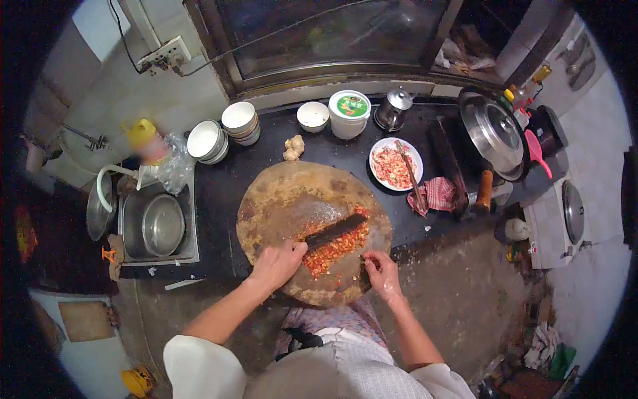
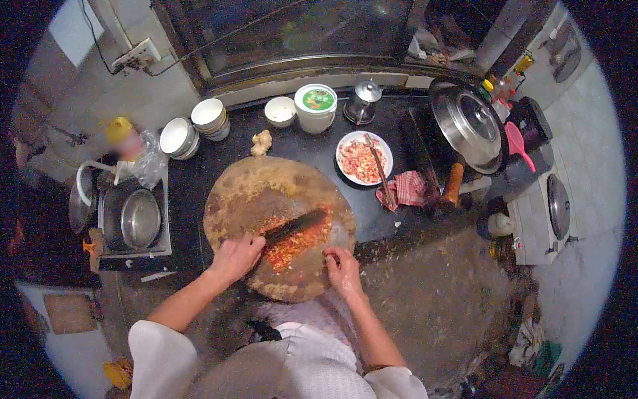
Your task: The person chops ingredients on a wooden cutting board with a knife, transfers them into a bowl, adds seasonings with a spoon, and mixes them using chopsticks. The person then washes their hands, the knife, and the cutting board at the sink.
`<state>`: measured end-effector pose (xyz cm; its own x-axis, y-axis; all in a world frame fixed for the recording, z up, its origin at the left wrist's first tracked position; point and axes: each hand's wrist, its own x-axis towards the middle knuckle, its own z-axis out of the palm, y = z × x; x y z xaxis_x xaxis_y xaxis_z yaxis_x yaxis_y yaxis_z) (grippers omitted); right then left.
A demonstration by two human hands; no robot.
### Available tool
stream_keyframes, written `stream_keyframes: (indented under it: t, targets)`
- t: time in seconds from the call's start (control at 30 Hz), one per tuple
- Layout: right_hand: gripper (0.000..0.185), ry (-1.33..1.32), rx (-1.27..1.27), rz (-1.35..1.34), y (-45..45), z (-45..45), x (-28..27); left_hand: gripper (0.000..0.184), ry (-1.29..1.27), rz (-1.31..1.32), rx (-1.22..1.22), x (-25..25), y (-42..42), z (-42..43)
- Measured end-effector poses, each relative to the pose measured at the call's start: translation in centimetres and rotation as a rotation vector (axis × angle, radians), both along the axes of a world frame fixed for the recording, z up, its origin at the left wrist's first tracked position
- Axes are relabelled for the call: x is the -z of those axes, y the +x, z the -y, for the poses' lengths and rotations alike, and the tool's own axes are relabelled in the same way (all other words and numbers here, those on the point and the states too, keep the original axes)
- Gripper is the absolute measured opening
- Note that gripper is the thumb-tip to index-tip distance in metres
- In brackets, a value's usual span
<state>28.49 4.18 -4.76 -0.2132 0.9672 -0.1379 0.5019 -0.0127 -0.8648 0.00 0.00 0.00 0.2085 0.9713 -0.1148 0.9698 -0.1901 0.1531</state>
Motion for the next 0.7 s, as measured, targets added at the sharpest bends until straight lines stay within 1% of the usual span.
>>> stream_keyframes:
  t: [0.07, 0.17, 0.2, 0.23, 0.3, 0.37, 0.43, 0.53, 0.63, 0.7]
  targets:
    - [0.016, -0.013, 0.011, -0.025, 0.0, 0.4, -0.4, 0.015, 0.001, -0.015, 0.061, -1.7, -0.2, 1.1]
    - [0.015, 0.060, 0.036, -0.003, -1.1, 0.8, 0.4, 0.015, -0.019, 0.083, -0.011, -5.1, -0.4, 3.6]
    - [0.015, 0.089, 0.057, -0.017, -1.3, 1.1, 0.8, 0.015, 0.004, 0.101, -0.028, -5.2, -0.1, 4.5]
    - [0.015, 0.118, 0.076, -0.030, -1.4, 1.3, 1.1, 0.015, -0.030, 0.119, -0.055, -4.6, 0.4, 5.2]
    - [0.016, 0.164, 0.117, -0.056, -1.8, 1.5, 1.6, 0.014, -0.095, 0.157, -0.107, -2.3, 1.0, 5.7]
    - [0.016, 0.189, 0.156, -0.076, -2.2, 1.8, 1.6, 0.014, -0.092, 0.217, -0.154, -0.8, 1.0, 6.0]
    - [0.016, 0.188, 0.171, -0.082, -2.8, 2.2, 0.8, 0.014, -0.059, 0.266, -0.169, -1.9, 1.2, 6.0]
    - [0.016, 0.173, 0.182, -0.073, -3.4, 3.1, 0.0, 0.014, -0.109, 0.265, -0.223, -1.3, 1.5, 6.1]
    - [0.016, 0.165, 0.198, -0.102, -3.4, 3.4, 0.4, 0.015, -0.164, 0.239, -0.217, -2.2, 1.0, 5.3]
    - [0.016, 0.161, 0.206, -0.108, -2.7, 3.6, 0.5, 0.015, -0.100, 0.282, -0.204, -2.5, 1.9, 5.8]
